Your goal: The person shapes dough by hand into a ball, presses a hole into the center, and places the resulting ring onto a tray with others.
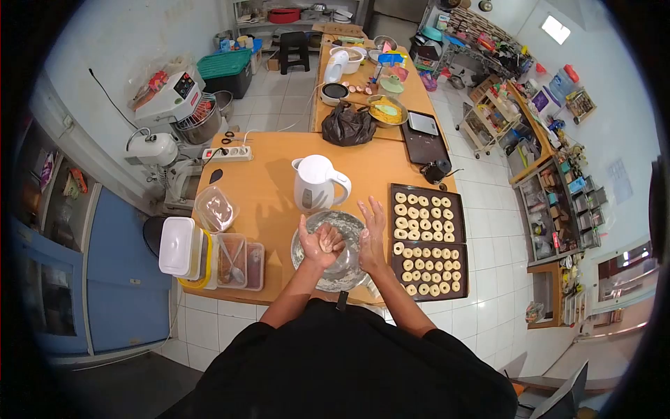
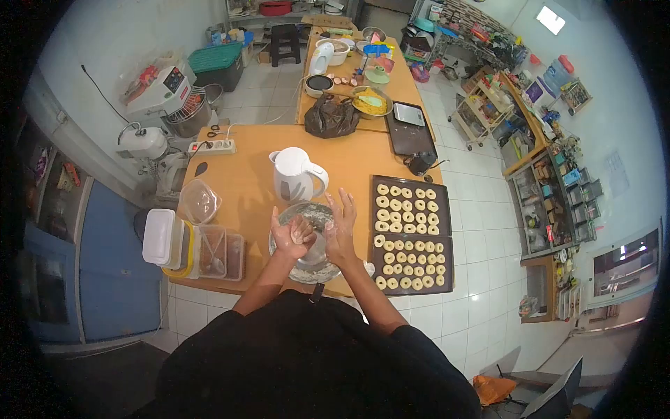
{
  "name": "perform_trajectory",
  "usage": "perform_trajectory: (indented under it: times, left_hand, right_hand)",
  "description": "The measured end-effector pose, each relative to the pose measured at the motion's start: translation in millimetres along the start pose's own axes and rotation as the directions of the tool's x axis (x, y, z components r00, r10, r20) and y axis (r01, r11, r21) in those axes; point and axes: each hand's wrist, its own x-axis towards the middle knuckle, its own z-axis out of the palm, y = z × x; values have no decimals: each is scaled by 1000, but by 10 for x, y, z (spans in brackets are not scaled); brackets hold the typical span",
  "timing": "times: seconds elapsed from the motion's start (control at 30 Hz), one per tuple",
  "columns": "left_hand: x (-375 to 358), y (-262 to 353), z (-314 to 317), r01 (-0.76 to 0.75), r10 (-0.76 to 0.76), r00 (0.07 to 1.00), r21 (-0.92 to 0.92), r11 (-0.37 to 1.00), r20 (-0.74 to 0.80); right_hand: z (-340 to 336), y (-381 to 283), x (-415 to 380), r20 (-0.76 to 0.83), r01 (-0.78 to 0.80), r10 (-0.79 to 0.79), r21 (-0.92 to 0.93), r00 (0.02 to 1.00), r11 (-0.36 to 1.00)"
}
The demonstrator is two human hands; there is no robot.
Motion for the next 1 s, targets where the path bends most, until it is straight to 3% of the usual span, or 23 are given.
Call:
perform_trajectory:
  times: [0.03, 0.17, 0.23, 0.27, 0.33, 0.37, 0.43, 0.5, 0.57, 0.6, 0.63, 0.67, 0.7, 0.73, 0.77, 0.83, 0.87, 0.93, 0.97, 1.0]
  left_hand:
    - [18, 16, -64, 6, -7, 993, 13, 1000, 114]
    - [4, 44, 13, -3, -8, 985, 64, 998, 175]
    - [-37, -1, 214, -41, 41, 980, 4, 999, -197]
    - [-15, 8, 107, -41, 41, 980, 3, 999, -197]
    - [60, 66, -192, -14, -1, 976, 70, 997, 216]
    - [101, 99, -291, -17, 2, 976, 69, 997, 217]
    - [116, 144, -300, 57, -92, 885, 89, 994, 457]
    - [85, 79, -205, 69, -92, 886, 68, 995, 454]
    - [0, -6, -2, 81, -94, 888, 47, 996, 450]
    - [-48, -52, 102, 74, -101, 939, 94, 993, 329]
    - [-78, -106, 187, 75, -103, 974, 142, 987, 201]
    - [-79, -175, 273, 80, -108, 974, 143, 986, 201]
    - [-56, -243, 363, -51, 33, 949, 49, 997, 314]
    - [-29, -287, 414, -172, 182, 894, -61, 983, 410]
    - [-6, -303, 417, -174, 185, 892, -63, 983, 413]
    - [17, -333, 321, -306, 240, 937, 259, 916, 255]
    - [25, -293, 190, -307, 243, 936, 258, 916, 253]
    - [42, -150, -36, 82, -105, 943, 85, 993, 315]
    - [58, -146, -68, 75, -97, 944, 82, 994, 316]
    - [42, -166, -30, 92, -120, 956, 115, 989, 268]
  right_hand:
    - [-9, -1, 10, 0, 7, -7, 4, 1000, 1000]
    - [-46, -45, 85, -14, 11, -10, 25, 1000, 1000]
    - [-68, -104, 164, -32, 2, -1, 31, 999, 1000]
    - [-71, -119, 195, -48, -7, 9, 40, 999, 999]
    - [-49, -85, 236, -51, 8, -5, 54, 999, 999]
    - [-34, -66, 245, -53, 20, -17, 68, 998, 997]
    - [2, -45, 254, -39, 27, -23, 89, 999, 996]
    - [36, -46, 250, -25, 31, -29, 106, 999, 994]
    - [134, -99, 248, 35, -26, 26, 24, 999, 999]
    - [226, -108, 230, 34, -27, 27, 23, 999, 999]
    - [345, -110, 203, 114, 2, 26, -240, 993, 971]
    - [419, -103, 172, 190, 52, 47, -483, 981, 874]
    - [422, -157, 162, 186, 50, 48, -485, 981, 873]
    - [411, -218, 159, 221, 28, 76, -435, 972, 900]
    - [402, -253, 176, 259, 7, 100, -383, 961, 924]
    - [433, -147, 194, 212, -58, 123, -288, 970, 956]
    - [462, -60, 205, 168, -119, 151, -186, 974, 975]
    - [514, 80, 259, 89, -220, 217, 33, 972, 975]
    - [533, 126, 272, 58, -260, 254, 145, 966, 955]
    - [522, 107, 277, 63, -258, 252, 145, 966, 955]
